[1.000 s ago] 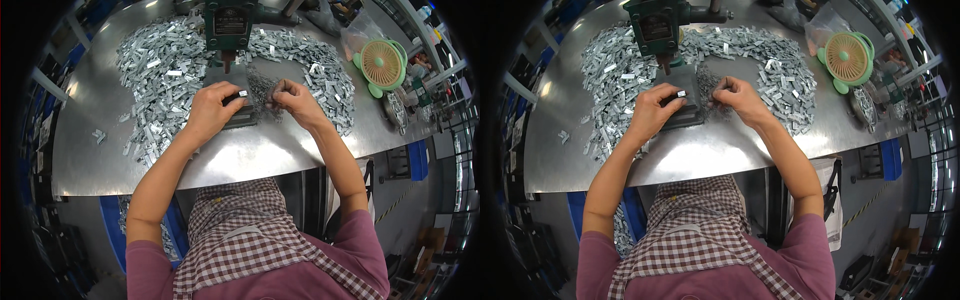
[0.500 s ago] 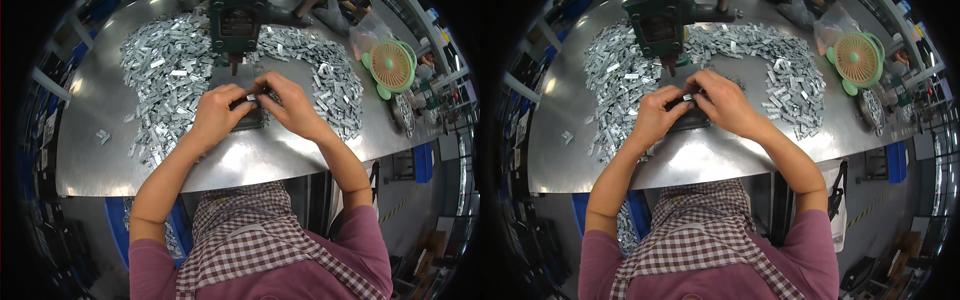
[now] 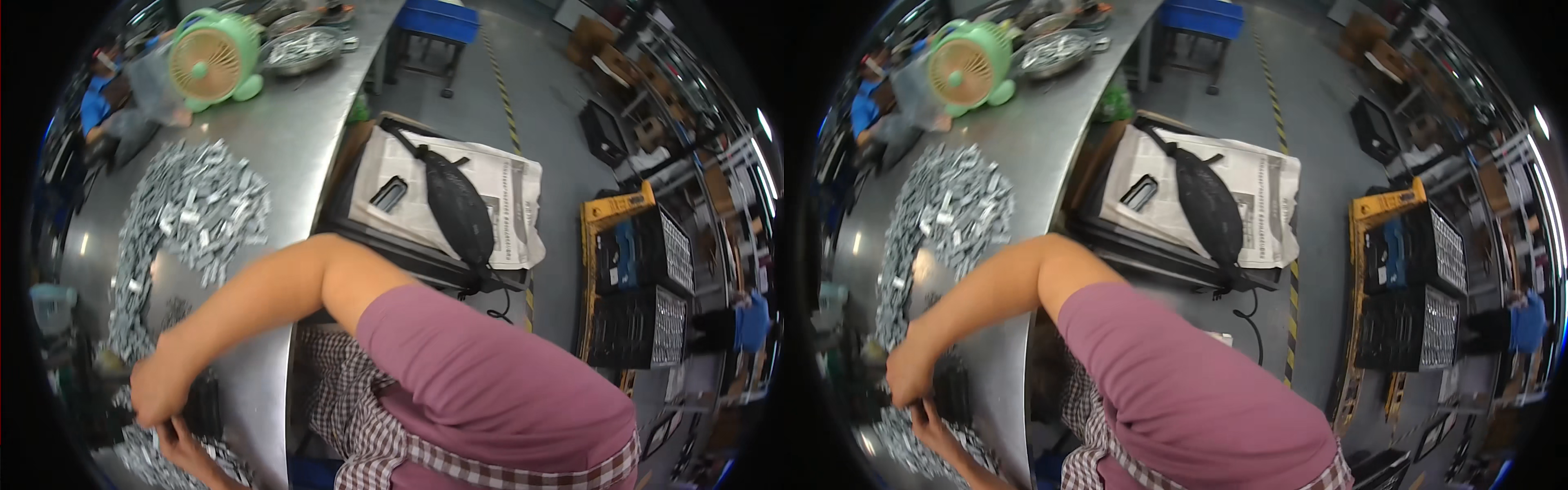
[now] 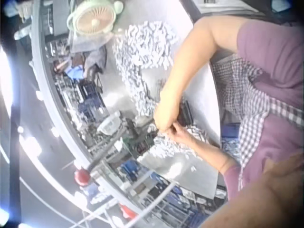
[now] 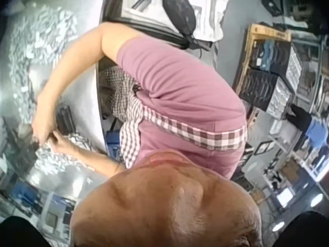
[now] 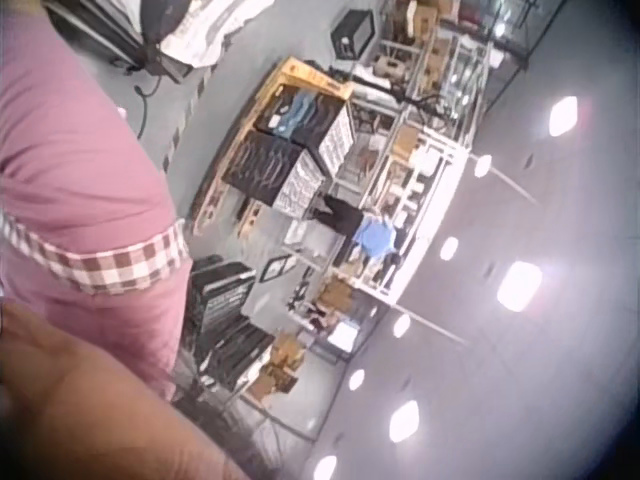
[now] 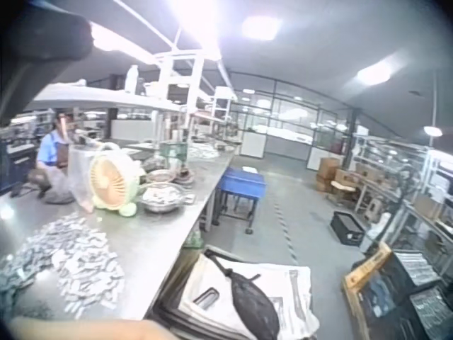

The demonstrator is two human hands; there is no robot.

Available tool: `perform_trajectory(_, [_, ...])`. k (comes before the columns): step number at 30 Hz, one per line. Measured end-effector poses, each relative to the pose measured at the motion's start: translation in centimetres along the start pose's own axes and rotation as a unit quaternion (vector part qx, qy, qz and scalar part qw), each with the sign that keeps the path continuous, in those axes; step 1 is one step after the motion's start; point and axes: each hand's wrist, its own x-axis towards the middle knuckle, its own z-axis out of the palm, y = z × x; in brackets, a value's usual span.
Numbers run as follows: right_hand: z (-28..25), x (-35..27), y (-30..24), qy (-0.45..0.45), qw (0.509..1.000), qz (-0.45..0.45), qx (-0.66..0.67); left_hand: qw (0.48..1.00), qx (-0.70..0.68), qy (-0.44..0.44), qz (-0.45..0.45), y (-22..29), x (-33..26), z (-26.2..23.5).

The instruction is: The person assembles metal components by inserting pins into metal clips by hand, pressing them using a manual punch press, and placing the finished pieces into a bin.

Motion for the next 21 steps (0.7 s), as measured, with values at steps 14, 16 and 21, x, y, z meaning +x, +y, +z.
perform_trajectory(14, [1.5, -1.8, -2.0, 0.225, 0.973, -0.028, -0.044, 0.997, 0.038, 0.054, 0.028, 3.3, -0.8, -0.7])
perform_trajectory(16, [1.1, -1.4, -2.7, 0.262, 0.959, -0.072, -0.08, 0.997, 0.023, 0.071, 0.032, 3.4, -1.0, -1.1])
perform_trajectory(21, [3.7, -2.6, -2.6, 0.339, 0.926, -0.103, -0.131, 0.996, 0.075, 0.045, 0.018, -1.5, -1.0, -2.9])
